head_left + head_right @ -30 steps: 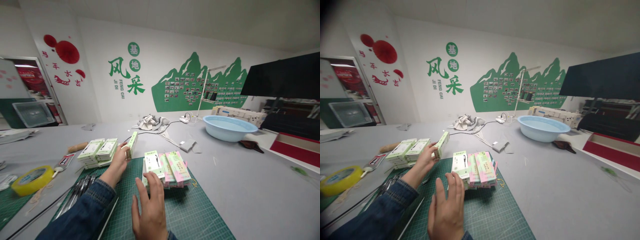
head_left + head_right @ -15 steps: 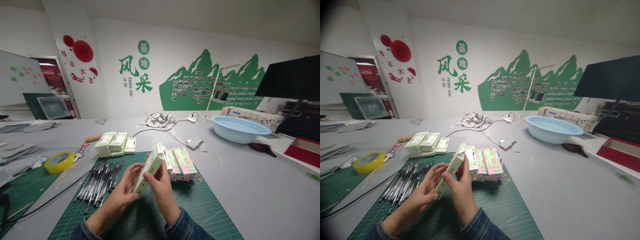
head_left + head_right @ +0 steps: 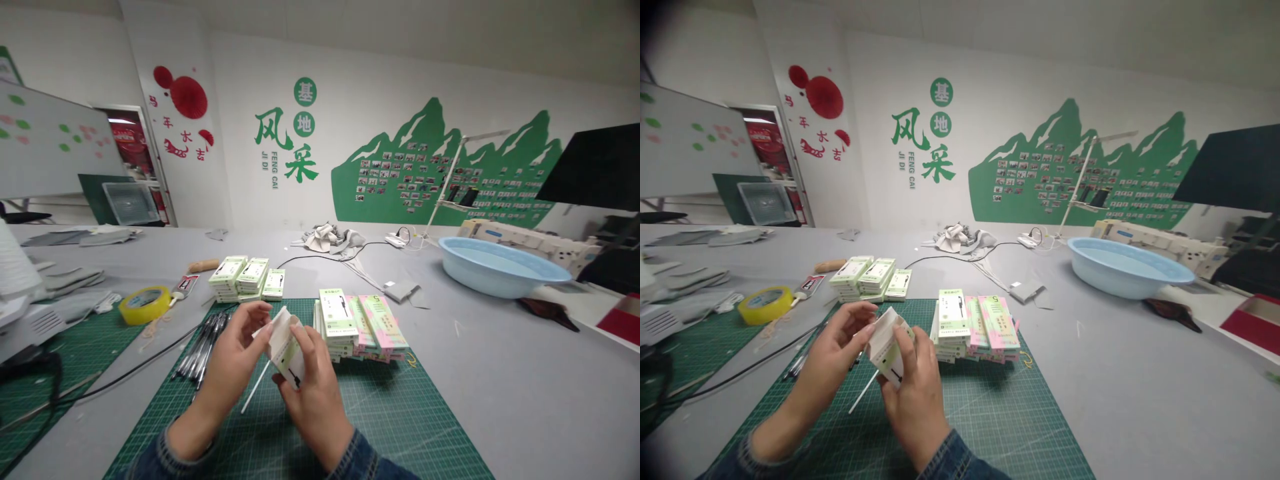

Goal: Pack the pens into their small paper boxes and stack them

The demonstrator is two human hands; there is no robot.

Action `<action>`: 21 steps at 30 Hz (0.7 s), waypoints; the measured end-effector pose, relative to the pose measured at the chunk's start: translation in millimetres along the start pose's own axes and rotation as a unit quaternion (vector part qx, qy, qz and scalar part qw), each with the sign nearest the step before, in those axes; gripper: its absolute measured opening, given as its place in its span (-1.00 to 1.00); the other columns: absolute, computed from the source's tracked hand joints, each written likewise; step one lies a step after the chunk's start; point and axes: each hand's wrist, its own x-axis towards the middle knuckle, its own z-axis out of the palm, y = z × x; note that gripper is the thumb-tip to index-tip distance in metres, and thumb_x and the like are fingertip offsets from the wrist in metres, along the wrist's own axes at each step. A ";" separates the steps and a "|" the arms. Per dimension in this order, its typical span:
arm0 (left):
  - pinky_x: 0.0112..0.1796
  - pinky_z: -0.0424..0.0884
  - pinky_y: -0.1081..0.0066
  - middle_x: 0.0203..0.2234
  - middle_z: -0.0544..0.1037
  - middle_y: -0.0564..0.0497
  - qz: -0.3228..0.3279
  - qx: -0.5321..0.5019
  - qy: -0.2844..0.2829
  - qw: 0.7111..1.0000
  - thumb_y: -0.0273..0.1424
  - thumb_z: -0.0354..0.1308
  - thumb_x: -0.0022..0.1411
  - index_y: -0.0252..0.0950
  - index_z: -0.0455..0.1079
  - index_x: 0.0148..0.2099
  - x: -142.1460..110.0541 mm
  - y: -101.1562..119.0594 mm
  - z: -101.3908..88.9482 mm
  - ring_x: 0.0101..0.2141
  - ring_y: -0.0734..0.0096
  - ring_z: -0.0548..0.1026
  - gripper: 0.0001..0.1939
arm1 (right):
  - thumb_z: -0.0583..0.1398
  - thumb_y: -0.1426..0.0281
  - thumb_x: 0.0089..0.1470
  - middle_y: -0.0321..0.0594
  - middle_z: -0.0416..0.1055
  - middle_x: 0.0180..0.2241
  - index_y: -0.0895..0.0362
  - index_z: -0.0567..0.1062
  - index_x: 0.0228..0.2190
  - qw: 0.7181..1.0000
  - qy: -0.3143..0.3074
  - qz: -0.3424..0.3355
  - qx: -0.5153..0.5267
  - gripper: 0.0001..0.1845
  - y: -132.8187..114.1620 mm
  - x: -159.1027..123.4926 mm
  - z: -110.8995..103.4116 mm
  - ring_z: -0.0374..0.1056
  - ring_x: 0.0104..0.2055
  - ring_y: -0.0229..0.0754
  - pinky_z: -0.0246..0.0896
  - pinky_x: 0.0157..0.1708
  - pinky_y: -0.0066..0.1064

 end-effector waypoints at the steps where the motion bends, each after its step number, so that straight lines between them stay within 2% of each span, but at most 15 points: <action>1: -0.23 0.45 0.37 -0.24 0.49 0.00 -0.011 -0.012 0.013 1.000 -0.23 0.17 0.28 -0.19 0.34 -0.01 0.7 -0.7 -1.2 -0.22 0.30 0.49 -0.72 | 0.28 0.66 -0.11 -0.07 0.20 0.21 -0.12 0.15 0.27 1.000 -0.008 0.000 -0.008 -0.03 -1.2 -0.7 0.3 0.27 0.18 0.08 0.27 0.16 -0.02; 4: -0.48 0.33 0.48 -0.25 0.49 0.01 -0.008 -0.009 0.017 1.000 -0.25 0.17 0.27 -0.17 0.42 -0.06 1.3 -5.5 -6.1 -0.42 0.41 0.41 -0.78 | 0.27 0.70 -0.15 -0.08 0.22 0.19 -0.10 0.10 0.30 0.999 -0.030 0.020 0.006 0.05 -5.3 0.2 0.0 0.27 0.17 0.06 0.27 0.17 -0.07; 7: -0.51 0.27 0.46 -0.15 0.48 -0.05 0.018 -0.012 -0.022 1.000 -0.33 0.18 0.23 -0.16 0.58 -0.24 -0.4 -10.8 -11.9 -0.43 0.40 0.36 -0.85 | 0.25 0.72 -0.17 -0.10 0.24 0.19 -0.09 0.01 0.34 0.998 -0.037 0.032 0.042 0.12 -8.0 2.5 -0.5 0.25 0.19 0.04 0.21 0.21 -0.09; 10: -0.49 0.28 0.43 -0.10 0.46 -0.06 0.009 -0.037 -0.051 0.998 -0.40 0.20 0.19 -0.18 0.61 -0.44 -3.0 -14.5 -16.7 -0.42 0.37 0.34 -0.80 | 0.23 0.72 -0.16 -0.13 0.22 0.23 -0.11 0.00 0.34 0.997 -0.037 0.034 0.060 0.12 -8.5 2.5 -0.4 0.20 0.24 0.04 0.13 0.26 -0.06; 13: -0.35 0.34 0.40 -0.09 0.45 -0.05 0.027 -0.054 -0.065 0.996 -0.41 0.18 0.23 -0.21 0.55 -0.54 -7.5 -18.1 -19.9 -0.34 0.33 0.37 -0.71 | 0.22 0.72 -0.18 -0.16 0.22 0.25 -0.11 0.03 0.33 0.996 -0.036 0.046 0.073 0.11 -8.4 -0.4 1.2 0.19 0.25 0.03 0.11 0.28 -0.07; 17: -0.11 0.34 0.31 0.01 0.41 -0.03 0.049 -0.071 -0.086 0.993 -0.41 0.11 0.30 -0.22 0.51 -0.51 -16.1 -27.1 -22.7 -0.17 0.24 0.40 -0.68 | 0.24 0.70 -0.19 -0.17 0.26 0.23 -0.09 0.07 0.32 0.994 -0.034 0.058 0.087 0.09 -8.5 -5.3 5.1 0.23 0.24 0.02 0.14 0.26 -0.11; 21: -0.06 0.33 0.27 0.06 0.35 -0.07 0.036 -0.090 -0.105 0.990 -0.32 0.15 0.26 -0.21 0.52 -0.43 -21.8 -37.7 -22.9 0.01 0.07 0.36 -0.77 | 0.24 0.69 -0.18 -0.18 0.27 0.22 -0.09 0.09 0.32 0.992 -0.026 0.078 0.091 0.07 -6.2 -7.3 7.1 0.24 0.23 0.02 0.17 0.24 -0.12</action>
